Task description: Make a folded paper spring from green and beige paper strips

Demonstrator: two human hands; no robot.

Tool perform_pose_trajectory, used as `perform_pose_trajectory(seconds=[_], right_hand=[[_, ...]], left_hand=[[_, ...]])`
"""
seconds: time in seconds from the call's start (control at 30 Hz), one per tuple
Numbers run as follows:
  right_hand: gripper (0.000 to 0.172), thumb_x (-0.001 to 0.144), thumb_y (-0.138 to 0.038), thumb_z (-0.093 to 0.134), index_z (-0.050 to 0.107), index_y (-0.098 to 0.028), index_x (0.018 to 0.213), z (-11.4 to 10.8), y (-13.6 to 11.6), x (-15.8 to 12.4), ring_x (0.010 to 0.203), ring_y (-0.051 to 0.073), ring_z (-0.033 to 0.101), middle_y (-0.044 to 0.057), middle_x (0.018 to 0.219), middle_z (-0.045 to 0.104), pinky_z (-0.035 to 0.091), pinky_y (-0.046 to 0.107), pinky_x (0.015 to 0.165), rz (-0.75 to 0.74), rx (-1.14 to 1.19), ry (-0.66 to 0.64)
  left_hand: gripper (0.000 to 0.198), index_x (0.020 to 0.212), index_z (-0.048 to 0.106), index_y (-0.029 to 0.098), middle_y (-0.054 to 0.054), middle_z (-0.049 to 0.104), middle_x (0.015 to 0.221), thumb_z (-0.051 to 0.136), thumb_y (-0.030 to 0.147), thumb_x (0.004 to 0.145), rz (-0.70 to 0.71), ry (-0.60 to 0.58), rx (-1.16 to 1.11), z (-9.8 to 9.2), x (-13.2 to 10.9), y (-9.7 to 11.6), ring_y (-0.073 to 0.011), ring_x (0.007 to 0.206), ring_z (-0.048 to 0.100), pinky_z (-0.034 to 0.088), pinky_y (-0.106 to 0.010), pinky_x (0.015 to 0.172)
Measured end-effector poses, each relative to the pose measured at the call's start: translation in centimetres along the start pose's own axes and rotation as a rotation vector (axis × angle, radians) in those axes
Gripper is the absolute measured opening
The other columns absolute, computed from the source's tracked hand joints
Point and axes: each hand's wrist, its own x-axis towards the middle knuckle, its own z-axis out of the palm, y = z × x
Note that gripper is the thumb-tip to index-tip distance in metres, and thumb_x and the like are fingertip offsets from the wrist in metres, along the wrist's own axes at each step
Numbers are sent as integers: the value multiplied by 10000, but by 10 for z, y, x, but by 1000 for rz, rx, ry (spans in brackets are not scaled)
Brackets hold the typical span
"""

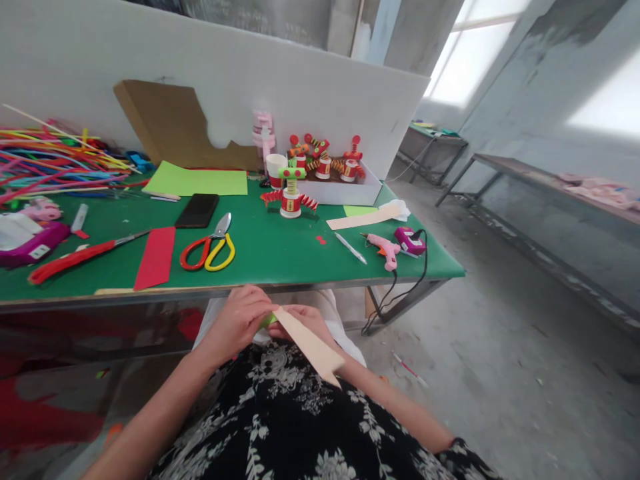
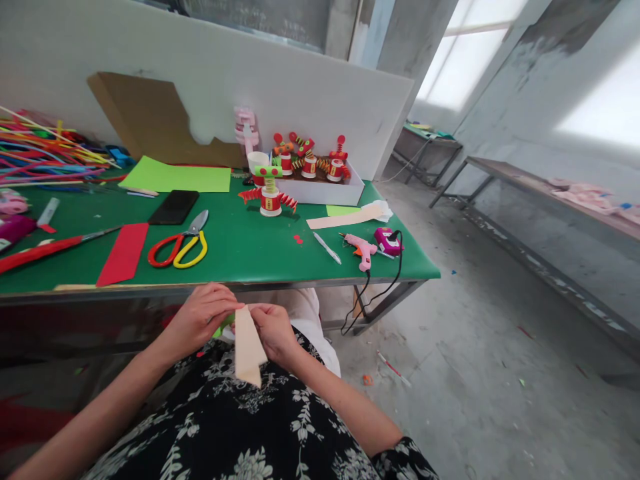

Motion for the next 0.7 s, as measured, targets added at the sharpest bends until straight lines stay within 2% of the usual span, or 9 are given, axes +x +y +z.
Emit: perform_pose_trajectory(seconds=[0.07, 0.13, 0.27, 0.43, 0.57, 0.63, 0.7], right_hand=[[181, 759, -334, 677, 696, -198, 641, 0, -1, 1, 546, 156, 654, 13, 546, 670, 571, 297, 645, 119, 92, -34], [158, 756, -281, 676, 691, -192, 626, 0, -2, 0, 540, 142, 637, 6, 544, 659, 559, 274, 647, 163, 141, -40], [152, 766, -277, 672, 681, -197, 637, -2, -3, -2, 585, 146, 645, 16, 624, 688, 541, 265, 627, 134, 153, -61], [254, 739, -426, 716, 655, -194, 655, -6, -1, 1, 665, 186, 680, 52, 701, 722, 540, 300, 639, 79, 228, -67], [357, 569, -457, 832, 692, -173, 733, -12, -6, 9, 620, 163, 660, 31, 681, 712, 534, 290, 659, 42, 196, -80], [349, 592, -455, 810, 707, -183, 786, -15, -16, 14, 623, 158, 657, 15, 691, 712, 530, 289, 670, -26, 98, -65], [261, 694, -430, 735, 714, -198, 814, -18, -29, 18, 688, 168, 669, 19, 763, 732, 524, 295, 705, -191, -99, -32]], left_hand=[[310, 976, 741, 230, -55, 748, 882, 431, 242, 976, 61, 15, 101, 3, -1, 0, -214, 928, 586, 419, -373, 823], [309, 993, 743, 224, -61, 746, 883, 435, 225, 973, 105, 28, 181, 5, -2, 1, -213, 918, 586, 419, -379, 830], [311, 1023, 733, 188, -87, 746, 923, 430, 165, 959, 170, 34, 290, 6, -4, 4, -223, 926, 595, 426, -389, 846], [340, 1102, 703, 147, -113, 746, 1017, 413, 90, 934, 231, 18, 365, 8, -8, 3, -235, 991, 599, 429, -388, 883], [412, 1200, 676, 181, -112, 732, 1121, 404, 75, 909, 145, 39, 294, 5, -8, 0, -243, 1046, 594, 442, -395, 911], [418, 1246, 650, 192, -108, 713, 1178, 384, 118, 931, 45, 78, 175, -1, -3, 0, -239, 1067, 590, 453, -397, 934], [387, 1242, 645, 174, -117, 702, 1191, 379, 204, 961, -94, 135, 46, -10, 5, 2, -236, 1090, 590, 460, -395, 961]])
